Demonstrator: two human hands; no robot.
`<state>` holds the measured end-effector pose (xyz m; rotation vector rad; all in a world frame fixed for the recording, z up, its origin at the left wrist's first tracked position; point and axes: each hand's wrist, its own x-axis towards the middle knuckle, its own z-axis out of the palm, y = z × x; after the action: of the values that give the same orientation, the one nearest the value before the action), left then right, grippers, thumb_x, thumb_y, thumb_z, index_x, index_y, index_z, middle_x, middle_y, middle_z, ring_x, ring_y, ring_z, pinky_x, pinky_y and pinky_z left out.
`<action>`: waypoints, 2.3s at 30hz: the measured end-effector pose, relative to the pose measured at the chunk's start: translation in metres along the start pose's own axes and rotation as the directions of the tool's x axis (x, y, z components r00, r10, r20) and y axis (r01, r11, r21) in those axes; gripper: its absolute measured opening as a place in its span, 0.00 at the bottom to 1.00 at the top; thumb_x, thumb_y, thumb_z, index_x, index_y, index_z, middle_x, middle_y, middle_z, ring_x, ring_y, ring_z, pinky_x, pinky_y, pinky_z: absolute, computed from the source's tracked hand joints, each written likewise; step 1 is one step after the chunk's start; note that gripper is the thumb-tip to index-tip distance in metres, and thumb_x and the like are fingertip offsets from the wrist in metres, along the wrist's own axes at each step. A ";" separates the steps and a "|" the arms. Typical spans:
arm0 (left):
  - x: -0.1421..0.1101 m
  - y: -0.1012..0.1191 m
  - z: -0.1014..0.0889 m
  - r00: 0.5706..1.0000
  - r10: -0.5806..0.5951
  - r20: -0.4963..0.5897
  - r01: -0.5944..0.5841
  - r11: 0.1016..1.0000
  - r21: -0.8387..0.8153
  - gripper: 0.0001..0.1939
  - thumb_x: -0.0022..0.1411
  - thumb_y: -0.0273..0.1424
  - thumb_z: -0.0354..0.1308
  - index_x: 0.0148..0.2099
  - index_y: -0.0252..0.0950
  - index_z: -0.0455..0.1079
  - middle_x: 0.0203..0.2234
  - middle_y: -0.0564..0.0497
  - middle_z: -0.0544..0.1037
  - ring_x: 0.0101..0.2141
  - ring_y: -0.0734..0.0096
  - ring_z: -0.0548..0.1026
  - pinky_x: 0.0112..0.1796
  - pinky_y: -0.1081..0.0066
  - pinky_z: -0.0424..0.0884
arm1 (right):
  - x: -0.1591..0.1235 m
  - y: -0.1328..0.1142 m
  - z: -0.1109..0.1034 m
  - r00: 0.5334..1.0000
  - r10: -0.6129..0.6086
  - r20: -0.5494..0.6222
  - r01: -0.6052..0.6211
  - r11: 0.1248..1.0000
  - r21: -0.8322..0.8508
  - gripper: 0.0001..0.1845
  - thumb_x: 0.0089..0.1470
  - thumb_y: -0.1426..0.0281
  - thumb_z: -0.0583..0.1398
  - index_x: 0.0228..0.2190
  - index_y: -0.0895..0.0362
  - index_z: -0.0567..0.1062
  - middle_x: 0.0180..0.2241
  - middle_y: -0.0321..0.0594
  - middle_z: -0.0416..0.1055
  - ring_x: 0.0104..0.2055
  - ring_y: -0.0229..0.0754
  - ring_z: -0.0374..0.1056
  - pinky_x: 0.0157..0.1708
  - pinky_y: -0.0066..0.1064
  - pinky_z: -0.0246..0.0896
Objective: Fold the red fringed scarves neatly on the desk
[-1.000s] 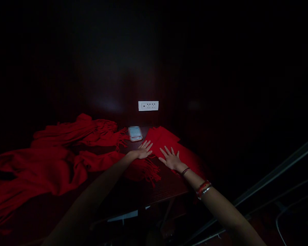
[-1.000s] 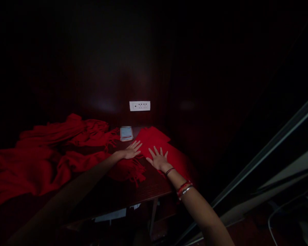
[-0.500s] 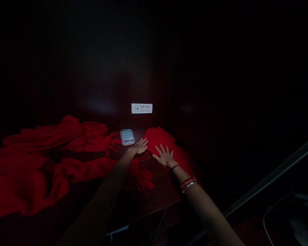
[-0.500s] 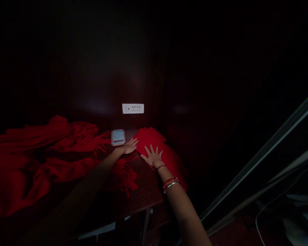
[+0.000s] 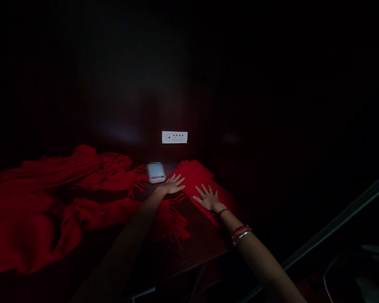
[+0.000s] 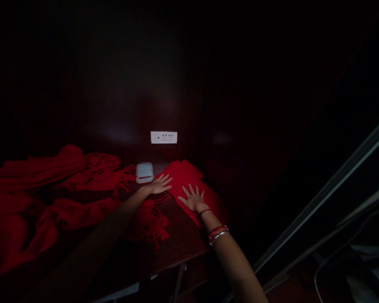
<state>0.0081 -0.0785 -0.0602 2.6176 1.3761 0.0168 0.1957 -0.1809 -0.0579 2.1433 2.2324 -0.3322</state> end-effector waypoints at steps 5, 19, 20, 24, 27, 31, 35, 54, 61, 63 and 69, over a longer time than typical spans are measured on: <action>-0.003 -0.002 -0.008 1.000 0.004 0.030 -0.003 0.999 -0.037 0.39 0.50 0.54 0.42 0.60 0.42 0.39 0.58 0.48 0.37 0.56 0.52 0.37 0.51 0.54 0.45 | -0.003 0.003 -0.015 0.999 0.004 0.040 -0.003 1.000 -0.013 0.38 0.46 0.45 0.38 0.55 0.48 0.42 0.59 0.40 0.31 0.58 0.57 0.28 0.49 0.55 0.28; 0.009 -0.022 -0.003 0.998 0.035 -0.056 -0.030 0.995 0.092 0.23 0.61 0.35 0.34 0.59 0.42 0.43 0.57 0.53 0.45 0.56 0.60 0.41 0.50 0.47 0.36 | 0.006 -0.017 -0.002 0.932 -0.361 -0.037 0.357 0.931 -0.081 0.23 0.54 0.55 0.38 0.53 0.37 0.47 0.58 0.27 0.33 0.58 0.55 0.28 0.50 0.55 0.28; 0.009 -0.022 -0.004 0.998 0.035 -0.058 -0.029 0.995 0.099 0.23 0.61 0.35 0.35 0.58 0.42 0.45 0.57 0.52 0.47 0.56 0.60 0.42 0.50 0.47 0.36 | 0.005 -0.015 -0.002 0.928 -0.369 -0.039 0.365 0.927 -0.084 0.23 0.54 0.56 0.38 0.52 0.37 0.48 0.58 0.27 0.34 0.58 0.55 0.29 0.50 0.55 0.28; 0.005 -0.022 -0.010 0.991 -0.013 -0.130 0.026 0.995 0.099 0.22 0.61 0.34 0.35 0.58 0.39 0.48 0.56 0.49 0.51 0.55 0.60 0.46 0.51 0.51 0.38 | 0.000 -0.013 -0.010 0.910 -0.405 -0.091 0.397 0.913 -0.094 0.21 0.54 0.61 0.43 0.50 0.42 0.56 0.57 0.33 0.42 0.57 0.54 0.37 0.48 0.53 0.34; 0.005 -0.023 -0.016 0.968 -0.108 -0.225 0.130 0.988 0.086 0.22 0.61 0.33 0.34 0.57 0.37 0.49 0.53 0.43 0.56 0.53 0.58 0.52 0.50 0.52 0.44 | -0.002 -0.022 -0.018 0.884 -0.414 -0.216 0.399 0.910 -0.110 0.18 0.55 0.66 0.43 0.45 0.51 0.63 0.49 0.40 0.58 0.51 0.44 0.51 0.48 0.44 0.41; 0.008 -0.024 -0.023 0.950 -0.179 -0.254 0.206 0.975 0.082 0.19 0.58 0.32 0.41 0.53 0.40 0.57 0.43 0.42 0.69 0.46 0.56 0.63 0.46 0.52 0.51 | -0.001 -0.048 -0.020 0.868 -0.332 -0.370 0.260 0.937 -0.232 0.15 0.53 0.65 0.47 0.38 0.59 0.67 0.39 0.46 0.65 0.43 0.43 0.58 0.43 0.37 0.48; 0.007 -0.020 -0.031 0.951 -0.189 -0.246 0.219 0.970 0.100 0.17 0.57 0.32 0.43 0.49 0.41 0.61 0.39 0.44 0.72 0.41 0.58 0.67 0.44 0.53 0.53 | 0.003 -0.062 -0.010 0.888 -0.334 -0.316 0.211 0.906 -0.367 0.12 0.52 0.75 0.47 0.35 0.62 0.68 0.36 0.49 0.66 0.39 0.43 0.60 0.39 0.33 0.52; 0.028 0.015 -0.042 0.971 0.039 -0.238 -0.007 0.991 0.132 0.21 0.58 0.26 0.38 0.55 0.38 0.54 0.54 0.50 0.56 0.53 0.69 0.52 0.51 0.67 0.46 | 0.023 -0.035 -0.030 0.940 -0.175 -0.292 0.146 0.982 -0.120 0.29 0.54 0.55 0.38 0.52 0.56 0.55 0.53 0.47 0.50 0.55 0.46 0.44 0.50 0.39 0.39; 0.047 0.012 -0.009 0.994 -0.011 -0.109 0.016 0.999 0.048 0.23 0.58 0.32 0.38 0.57 0.42 0.50 0.56 0.52 0.52 0.55 0.64 0.48 0.52 0.53 0.40 | 0.050 -0.010 -0.017 0.980 0.134 0.149 -0.123 0.989 -0.079 0.42 0.43 0.42 0.36 0.56 0.49 0.37 0.59 0.45 0.26 0.58 0.56 0.26 0.50 0.51 0.25; 0.053 0.014 -0.010 0.995 -0.035 -0.091 0.038 0.999 0.036 0.24 0.57 0.32 0.40 0.57 0.41 0.51 0.55 0.50 0.53 0.55 0.62 0.49 0.51 0.51 0.38 | 0.054 -0.009 -0.029 0.970 0.148 0.193 -0.134 0.987 -0.084 0.44 0.42 0.41 0.38 0.56 0.50 0.39 0.59 0.47 0.29 0.58 0.58 0.29 0.50 0.52 0.26; 0.067 0.027 -0.010 0.983 -0.029 -0.181 0.031 0.999 0.011 0.25 0.59 0.33 0.35 0.59 0.37 0.43 0.58 0.51 0.43 0.56 0.65 0.41 0.53 0.57 0.37 | 0.086 0.000 -0.054 0.982 0.141 -0.130 -0.148 0.988 -0.048 0.35 0.51 0.50 0.36 0.56 0.55 0.40 0.59 0.46 0.32 0.58 0.54 0.30 0.51 0.46 0.29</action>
<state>0.0677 -0.0373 -0.0507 2.6616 1.4769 0.2478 0.1978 -0.0868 -0.0199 2.3401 2.1016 -0.1294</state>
